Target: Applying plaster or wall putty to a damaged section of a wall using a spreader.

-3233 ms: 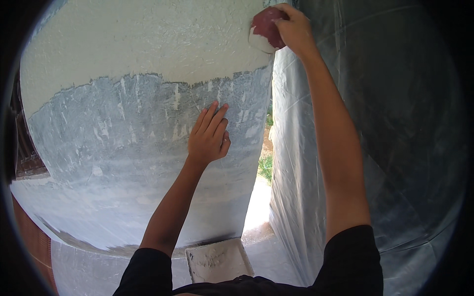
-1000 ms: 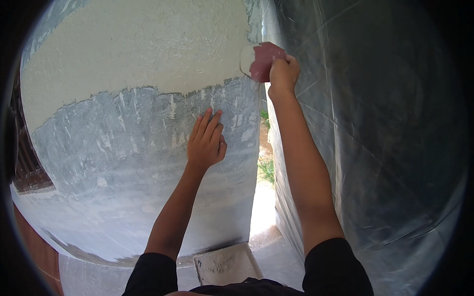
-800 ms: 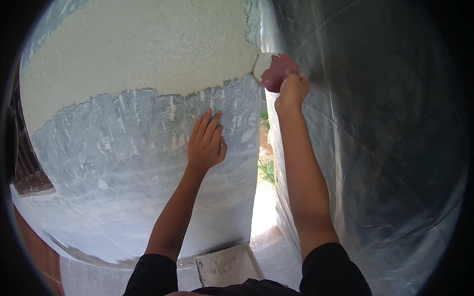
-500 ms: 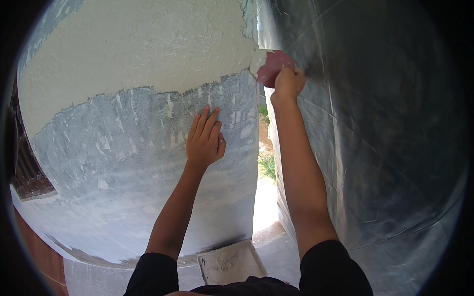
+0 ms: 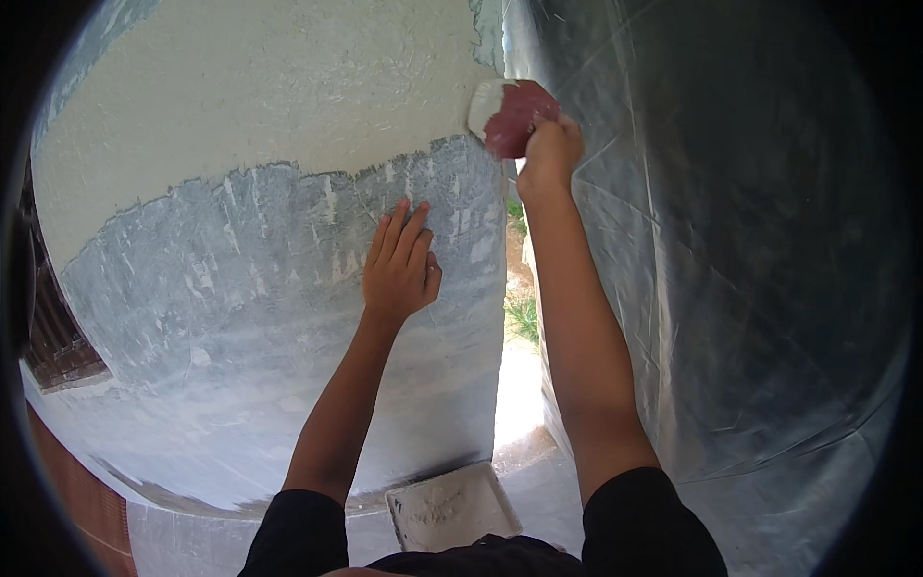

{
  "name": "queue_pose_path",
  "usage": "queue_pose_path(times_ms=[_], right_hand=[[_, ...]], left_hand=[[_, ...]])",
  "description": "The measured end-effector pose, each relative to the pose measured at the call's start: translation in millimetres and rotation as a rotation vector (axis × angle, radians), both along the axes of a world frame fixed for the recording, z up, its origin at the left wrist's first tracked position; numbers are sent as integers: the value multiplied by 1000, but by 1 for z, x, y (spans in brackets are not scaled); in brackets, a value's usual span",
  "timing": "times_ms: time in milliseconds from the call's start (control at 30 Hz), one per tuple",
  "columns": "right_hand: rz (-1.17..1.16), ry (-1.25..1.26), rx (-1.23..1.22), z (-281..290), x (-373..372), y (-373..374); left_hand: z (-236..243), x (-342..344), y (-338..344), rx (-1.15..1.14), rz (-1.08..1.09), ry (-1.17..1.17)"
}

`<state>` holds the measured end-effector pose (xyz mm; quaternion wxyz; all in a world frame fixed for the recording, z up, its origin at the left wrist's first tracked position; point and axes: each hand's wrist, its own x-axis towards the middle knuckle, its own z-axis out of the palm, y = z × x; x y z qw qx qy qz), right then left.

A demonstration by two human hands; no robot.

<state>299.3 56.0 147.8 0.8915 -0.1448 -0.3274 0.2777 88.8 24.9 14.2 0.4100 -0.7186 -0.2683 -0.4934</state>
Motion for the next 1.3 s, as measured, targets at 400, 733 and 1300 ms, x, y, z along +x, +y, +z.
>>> queue_pose_path(times_ms=[400, 733, 1300], right_hand=[[-127, -275, 13, 19, -26, -29], [-241, -508, 21, 39, 1, -18], [-353, -657, 147, 134, 30, -26]], left_hand=[[0, -4, -1, -8, 19, 2], [1, -3, -1, 8, 8, -3], [1, -3, -3, 21, 19, -4]])
